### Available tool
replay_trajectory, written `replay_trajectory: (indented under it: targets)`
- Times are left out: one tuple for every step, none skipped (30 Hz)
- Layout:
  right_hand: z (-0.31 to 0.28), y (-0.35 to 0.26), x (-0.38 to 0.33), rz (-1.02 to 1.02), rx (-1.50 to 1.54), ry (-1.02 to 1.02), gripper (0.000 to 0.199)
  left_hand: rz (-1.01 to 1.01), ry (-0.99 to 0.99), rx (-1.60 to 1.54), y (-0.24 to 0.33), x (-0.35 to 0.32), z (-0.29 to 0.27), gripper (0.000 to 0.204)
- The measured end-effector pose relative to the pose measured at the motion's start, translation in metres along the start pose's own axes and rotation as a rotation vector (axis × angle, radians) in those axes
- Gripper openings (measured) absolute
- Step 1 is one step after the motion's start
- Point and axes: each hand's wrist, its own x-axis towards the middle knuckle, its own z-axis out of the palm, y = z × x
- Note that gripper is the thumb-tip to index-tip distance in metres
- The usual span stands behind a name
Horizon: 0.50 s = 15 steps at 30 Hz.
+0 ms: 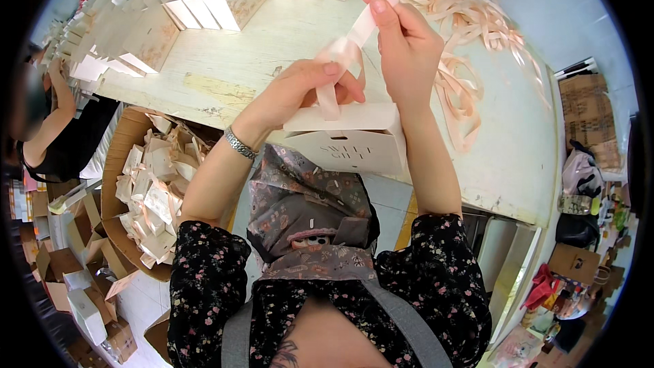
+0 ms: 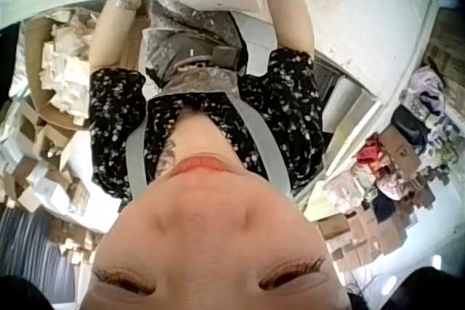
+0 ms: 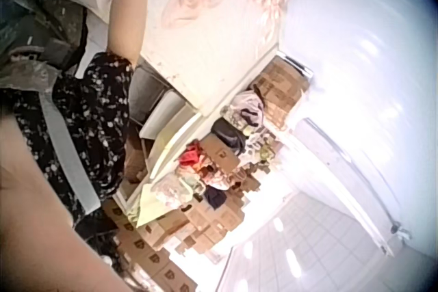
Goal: The person assembles small white paper gift boxes by folding flaps and inserting pink ribbons through slots. They repeatedly pick up flat boxes, fold them into shape, and thread ribbons to complete each unit.
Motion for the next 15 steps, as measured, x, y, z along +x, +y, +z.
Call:
replay_trajectory:
  targets:
    - [0.0, 0.001, 0.003, 0.049, 0.003, -0.011, 0.02, -0.002, 0.004, -0.025, -0.001, 0.002, 0.006, 0.046]
    - [-0.002, 0.001, 0.008, -0.006, -0.044, -0.029, 0.021, -0.004, 0.006, -0.051, -0.003, 0.004, 0.011, 0.044]
    - [-0.005, -0.001, 0.014, -0.061, -0.09, -0.048, 0.021, -0.006, 0.081, -0.043, -0.002, 0.004, 0.017, 0.042]
    - [-0.008, -0.004, 0.019, -0.116, -0.136, -0.067, 0.021, -0.008, 0.158, -0.034, 0.0, 0.003, 0.022, 0.041]
    - [-0.01, -0.009, 0.022, -0.08, -0.121, -0.096, 0.02, -0.011, 0.235, -0.023, 0.001, 0.002, 0.025, 0.039]
    - [-0.013, -0.015, 0.025, -0.044, -0.106, -0.125, 0.02, -0.008, 0.236, 0.067, 0.0, 0.001, 0.022, 0.038]
    - [-0.015, -0.018, 0.025, -0.008, -0.091, -0.155, 0.02, -0.005, 0.238, 0.156, -0.002, -0.001, 0.018, 0.038]
    - [-0.017, -0.018, 0.024, -0.031, -0.101, -0.165, 0.019, -0.001, 0.237, 0.243, -0.003, -0.001, 0.016, 0.037]
    - [-0.018, -0.019, 0.023, -0.054, -0.11, -0.175, 0.019, 0.02, 0.261, 0.442, 0.0, -0.001, 0.016, 0.037]
    - [-0.02, -0.019, 0.021, -0.076, -0.12, -0.186, 0.018, 0.04, 0.283, 0.641, 0.006, -0.001, 0.016, 0.036]
    - [-0.019, -0.022, 0.016, -0.079, -0.114, -0.182, 0.017, 0.057, 0.311, 0.844, 0.009, -0.003, 0.016, 0.036]
    - [-0.018, -0.025, 0.01, -0.081, -0.109, -0.177, 0.016, 0.132, 0.329, 0.841, 0.005, -0.002, 0.01, 0.036]
    - [-0.016, -0.026, 0.006, -0.083, -0.105, -0.171, 0.015, 0.208, 0.347, 0.836, -0.002, 0.0, 0.0, 0.037]
    - [-0.015, -0.024, 0.002, -0.113, -0.1, -0.155, 0.015, 0.281, 0.36, 0.831, -0.005, 0.0, -0.005, 0.038]
    - [-0.013, -0.019, -0.002, -0.142, -0.096, -0.138, 0.014, 0.239, 0.375, 0.616, -0.007, 0.0, -0.005, 0.038]
